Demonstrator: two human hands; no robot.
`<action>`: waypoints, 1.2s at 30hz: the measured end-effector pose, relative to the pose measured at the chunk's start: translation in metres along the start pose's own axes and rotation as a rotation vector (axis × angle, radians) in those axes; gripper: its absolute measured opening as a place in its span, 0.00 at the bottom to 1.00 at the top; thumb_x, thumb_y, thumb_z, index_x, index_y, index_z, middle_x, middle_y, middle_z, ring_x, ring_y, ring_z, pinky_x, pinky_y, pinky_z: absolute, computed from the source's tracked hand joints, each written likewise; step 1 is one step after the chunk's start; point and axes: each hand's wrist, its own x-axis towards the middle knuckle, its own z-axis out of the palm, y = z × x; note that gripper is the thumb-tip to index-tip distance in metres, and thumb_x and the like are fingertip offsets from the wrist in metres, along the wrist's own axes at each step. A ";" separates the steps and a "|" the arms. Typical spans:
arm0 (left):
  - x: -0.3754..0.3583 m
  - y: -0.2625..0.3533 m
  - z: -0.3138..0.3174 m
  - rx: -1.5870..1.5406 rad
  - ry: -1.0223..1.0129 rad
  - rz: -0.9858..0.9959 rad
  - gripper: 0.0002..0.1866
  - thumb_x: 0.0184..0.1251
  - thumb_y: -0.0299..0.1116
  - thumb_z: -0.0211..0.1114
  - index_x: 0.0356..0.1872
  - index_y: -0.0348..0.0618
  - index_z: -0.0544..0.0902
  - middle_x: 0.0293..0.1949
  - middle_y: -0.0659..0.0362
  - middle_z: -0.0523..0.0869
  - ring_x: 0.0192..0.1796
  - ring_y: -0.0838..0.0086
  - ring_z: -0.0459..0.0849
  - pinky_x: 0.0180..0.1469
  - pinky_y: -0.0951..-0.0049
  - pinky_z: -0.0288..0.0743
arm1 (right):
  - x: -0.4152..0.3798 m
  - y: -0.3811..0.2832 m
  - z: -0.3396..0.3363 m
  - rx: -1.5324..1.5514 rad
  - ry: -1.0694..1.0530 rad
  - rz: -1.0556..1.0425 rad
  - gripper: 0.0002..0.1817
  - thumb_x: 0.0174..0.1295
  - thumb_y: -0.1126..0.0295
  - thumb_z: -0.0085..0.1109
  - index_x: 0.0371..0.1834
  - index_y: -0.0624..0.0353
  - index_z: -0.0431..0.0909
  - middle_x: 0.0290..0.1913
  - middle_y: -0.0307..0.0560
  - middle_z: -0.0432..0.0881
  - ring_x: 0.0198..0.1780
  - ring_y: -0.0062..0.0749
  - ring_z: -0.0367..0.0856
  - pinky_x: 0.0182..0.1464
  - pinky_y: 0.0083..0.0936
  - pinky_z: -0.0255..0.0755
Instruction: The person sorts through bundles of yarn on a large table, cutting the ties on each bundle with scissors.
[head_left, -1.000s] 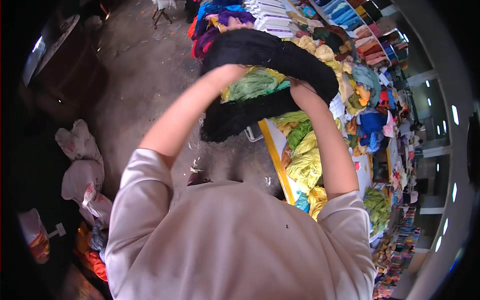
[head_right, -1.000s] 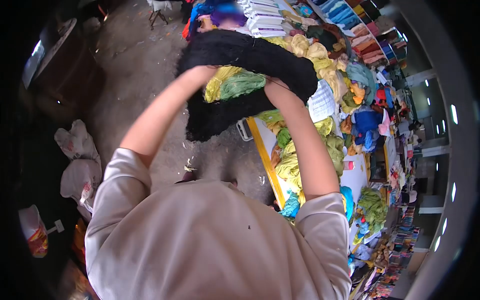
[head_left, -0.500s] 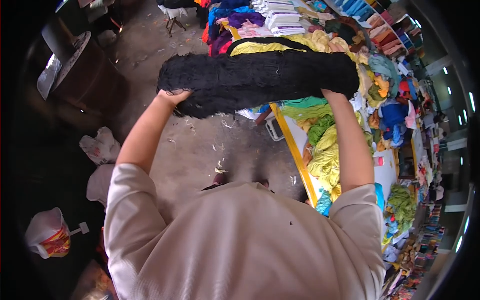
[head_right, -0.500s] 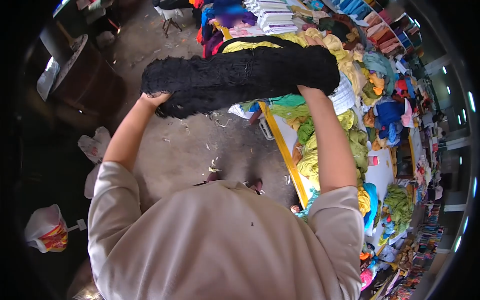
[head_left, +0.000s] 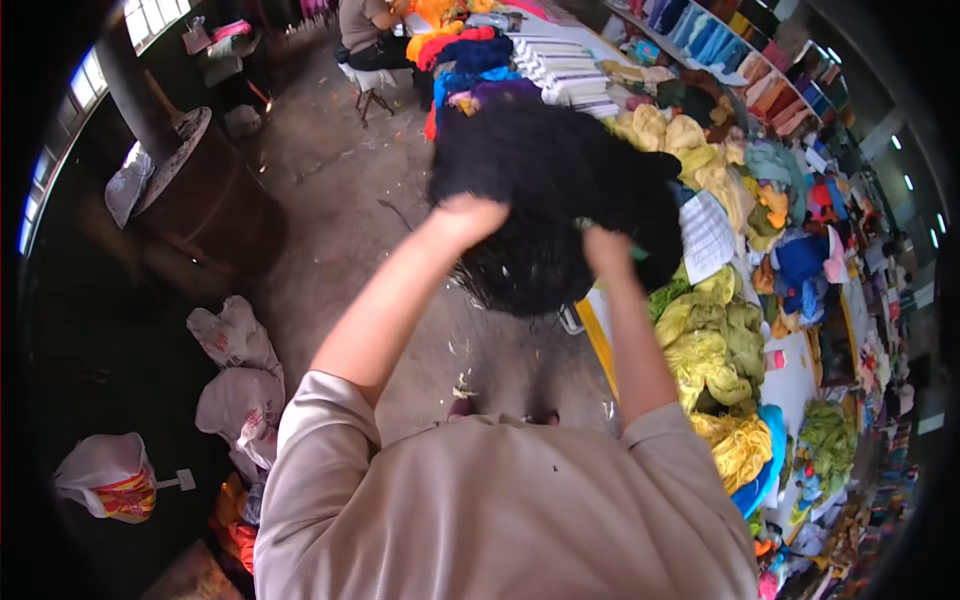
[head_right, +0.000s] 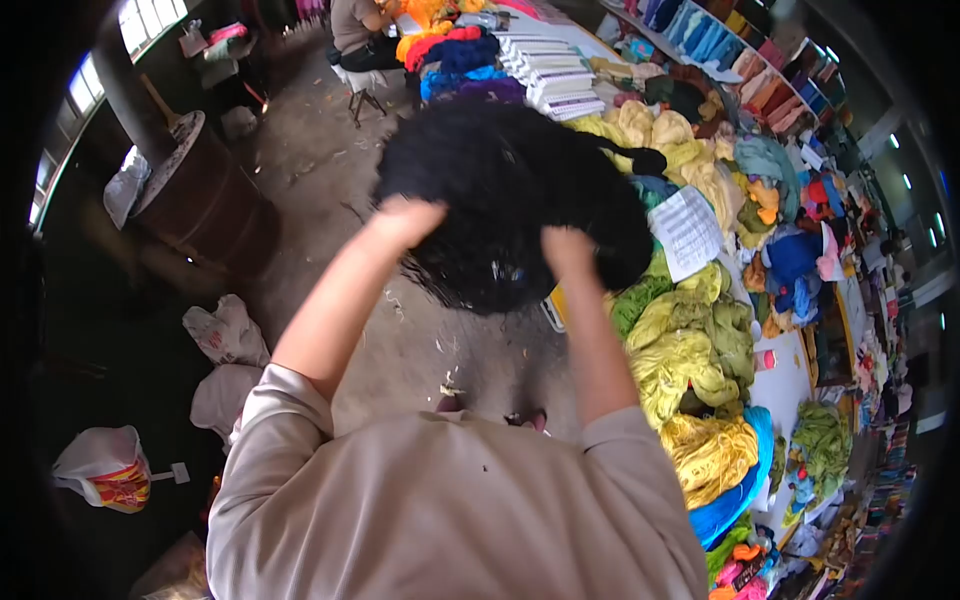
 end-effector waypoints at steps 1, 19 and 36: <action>0.002 0.015 0.002 -0.477 0.000 -0.139 0.31 0.71 0.39 0.59 0.73 0.39 0.67 0.78 0.45 0.60 0.80 0.52 0.55 0.81 0.56 0.44 | -0.003 -0.044 0.003 0.579 0.064 0.172 0.31 0.69 0.60 0.53 0.76 0.52 0.65 0.78 0.57 0.60 0.78 0.62 0.52 0.80 0.50 0.43; -0.077 -0.060 -0.014 0.140 -0.233 -0.112 0.31 0.74 0.44 0.55 0.75 0.45 0.66 0.79 0.54 0.61 0.81 0.56 0.52 0.82 0.57 0.40 | -0.014 0.084 0.000 1.231 -0.127 0.399 0.31 0.73 0.65 0.52 0.77 0.59 0.58 0.68 0.49 0.74 0.66 0.37 0.75 0.69 0.34 0.68; -0.125 0.006 0.057 0.339 -0.184 -0.017 0.39 0.73 0.52 0.55 0.78 0.42 0.58 0.80 0.40 0.48 0.82 0.42 0.45 0.80 0.51 0.47 | -0.018 -0.018 -0.065 0.932 0.101 0.049 0.40 0.64 0.58 0.63 0.78 0.61 0.60 0.77 0.57 0.62 0.79 0.52 0.55 0.76 0.42 0.55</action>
